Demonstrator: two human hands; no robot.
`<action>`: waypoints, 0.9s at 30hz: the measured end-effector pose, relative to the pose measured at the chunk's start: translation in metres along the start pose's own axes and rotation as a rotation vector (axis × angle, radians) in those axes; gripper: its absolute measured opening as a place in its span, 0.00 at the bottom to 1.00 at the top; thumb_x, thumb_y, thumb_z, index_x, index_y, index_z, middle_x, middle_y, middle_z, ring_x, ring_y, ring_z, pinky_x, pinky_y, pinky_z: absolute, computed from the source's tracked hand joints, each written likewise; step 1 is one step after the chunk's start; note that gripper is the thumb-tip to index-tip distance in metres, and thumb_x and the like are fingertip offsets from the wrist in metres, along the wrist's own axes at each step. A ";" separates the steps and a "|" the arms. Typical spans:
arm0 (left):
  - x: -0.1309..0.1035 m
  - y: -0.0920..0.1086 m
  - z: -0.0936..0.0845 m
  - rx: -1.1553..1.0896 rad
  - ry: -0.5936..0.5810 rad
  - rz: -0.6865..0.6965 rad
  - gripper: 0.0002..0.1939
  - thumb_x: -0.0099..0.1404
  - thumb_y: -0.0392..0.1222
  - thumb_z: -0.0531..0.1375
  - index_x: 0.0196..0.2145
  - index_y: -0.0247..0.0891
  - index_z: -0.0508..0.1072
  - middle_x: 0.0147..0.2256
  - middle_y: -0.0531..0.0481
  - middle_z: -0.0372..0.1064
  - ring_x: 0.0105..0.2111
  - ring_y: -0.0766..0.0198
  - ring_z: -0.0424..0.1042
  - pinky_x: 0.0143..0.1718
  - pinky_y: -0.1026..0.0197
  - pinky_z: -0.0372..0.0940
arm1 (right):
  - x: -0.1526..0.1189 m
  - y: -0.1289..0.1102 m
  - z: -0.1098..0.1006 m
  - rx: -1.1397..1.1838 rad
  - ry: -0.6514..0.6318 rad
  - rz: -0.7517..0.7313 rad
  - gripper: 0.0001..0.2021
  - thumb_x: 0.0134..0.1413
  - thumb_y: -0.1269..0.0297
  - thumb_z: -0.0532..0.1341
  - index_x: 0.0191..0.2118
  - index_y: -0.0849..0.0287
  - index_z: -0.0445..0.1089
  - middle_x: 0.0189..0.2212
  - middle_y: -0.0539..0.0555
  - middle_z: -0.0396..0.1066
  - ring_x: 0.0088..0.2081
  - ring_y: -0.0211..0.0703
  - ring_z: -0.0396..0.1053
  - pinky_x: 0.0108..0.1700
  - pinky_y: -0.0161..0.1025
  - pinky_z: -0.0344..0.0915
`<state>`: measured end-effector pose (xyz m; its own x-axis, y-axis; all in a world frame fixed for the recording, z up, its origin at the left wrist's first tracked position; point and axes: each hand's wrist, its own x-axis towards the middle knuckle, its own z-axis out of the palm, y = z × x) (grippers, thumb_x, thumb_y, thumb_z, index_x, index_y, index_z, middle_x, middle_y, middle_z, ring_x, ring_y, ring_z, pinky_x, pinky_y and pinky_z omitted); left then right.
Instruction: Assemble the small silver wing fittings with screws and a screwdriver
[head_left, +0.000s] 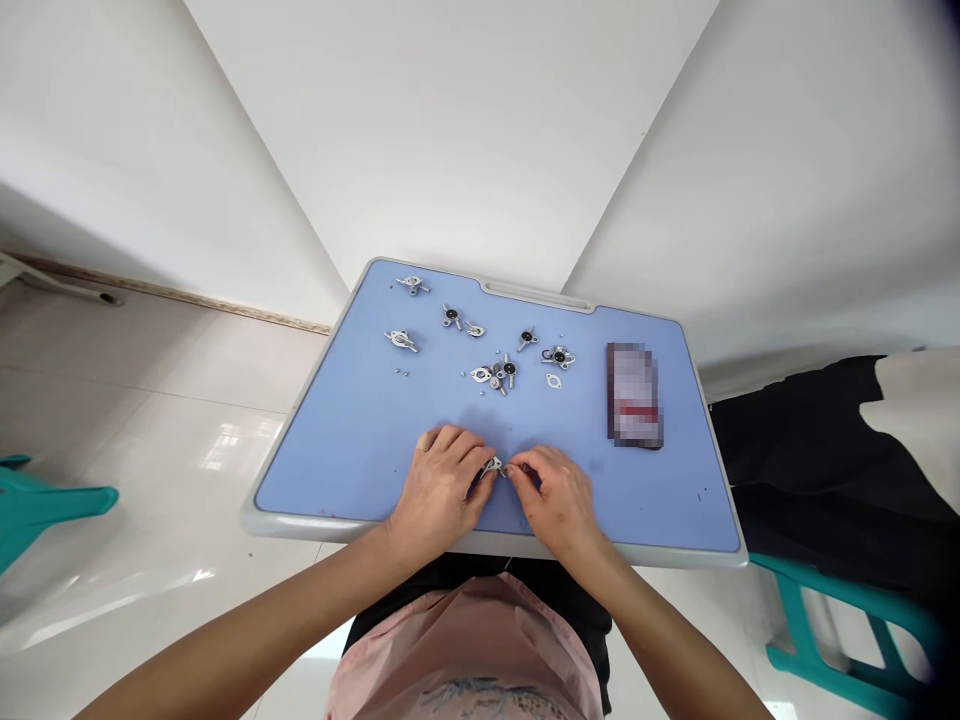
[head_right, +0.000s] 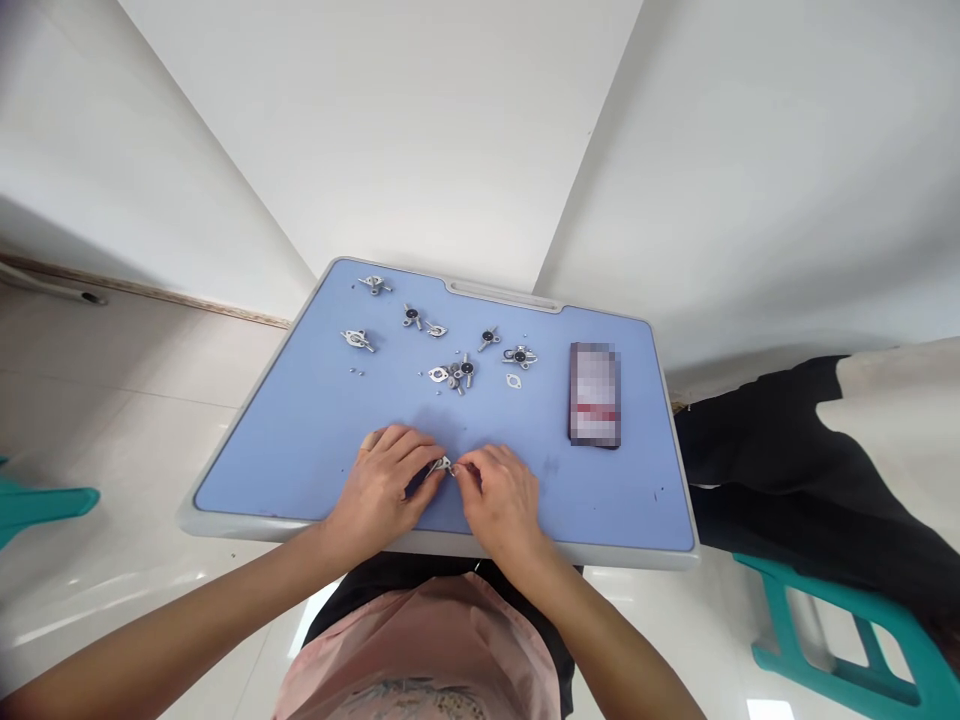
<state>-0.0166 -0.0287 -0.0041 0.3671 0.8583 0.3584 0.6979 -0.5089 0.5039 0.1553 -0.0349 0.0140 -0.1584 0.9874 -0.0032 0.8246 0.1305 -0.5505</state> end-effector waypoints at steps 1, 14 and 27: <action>0.000 0.000 0.000 -0.013 0.003 -0.002 0.06 0.67 0.35 0.57 0.39 0.38 0.74 0.37 0.47 0.74 0.40 0.56 0.67 0.43 0.51 0.59 | 0.002 -0.001 -0.002 0.037 -0.011 0.029 0.06 0.60 0.67 0.60 0.32 0.54 0.73 0.30 0.47 0.74 0.34 0.40 0.69 0.36 0.37 0.59; 0.001 -0.005 0.001 -0.034 0.047 -0.017 0.06 0.67 0.36 0.57 0.35 0.39 0.75 0.33 0.48 0.73 0.39 0.56 0.66 0.40 0.52 0.58 | 0.007 -0.010 0.005 0.104 0.012 0.064 0.09 0.61 0.63 0.57 0.32 0.54 0.72 0.29 0.49 0.74 0.33 0.41 0.68 0.36 0.38 0.61; 0.001 -0.009 0.002 -0.030 0.040 0.015 0.07 0.68 0.35 0.57 0.33 0.38 0.74 0.33 0.47 0.72 0.39 0.56 0.66 0.40 0.52 0.58 | 0.011 -0.010 0.005 0.129 0.012 0.042 0.09 0.59 0.62 0.59 0.30 0.55 0.73 0.28 0.50 0.73 0.33 0.41 0.67 0.37 0.38 0.62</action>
<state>-0.0209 -0.0235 -0.0101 0.3519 0.8478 0.3968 0.6734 -0.5237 0.5218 0.1423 -0.0259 0.0155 -0.1180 0.9928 -0.0191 0.7536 0.0770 -0.6528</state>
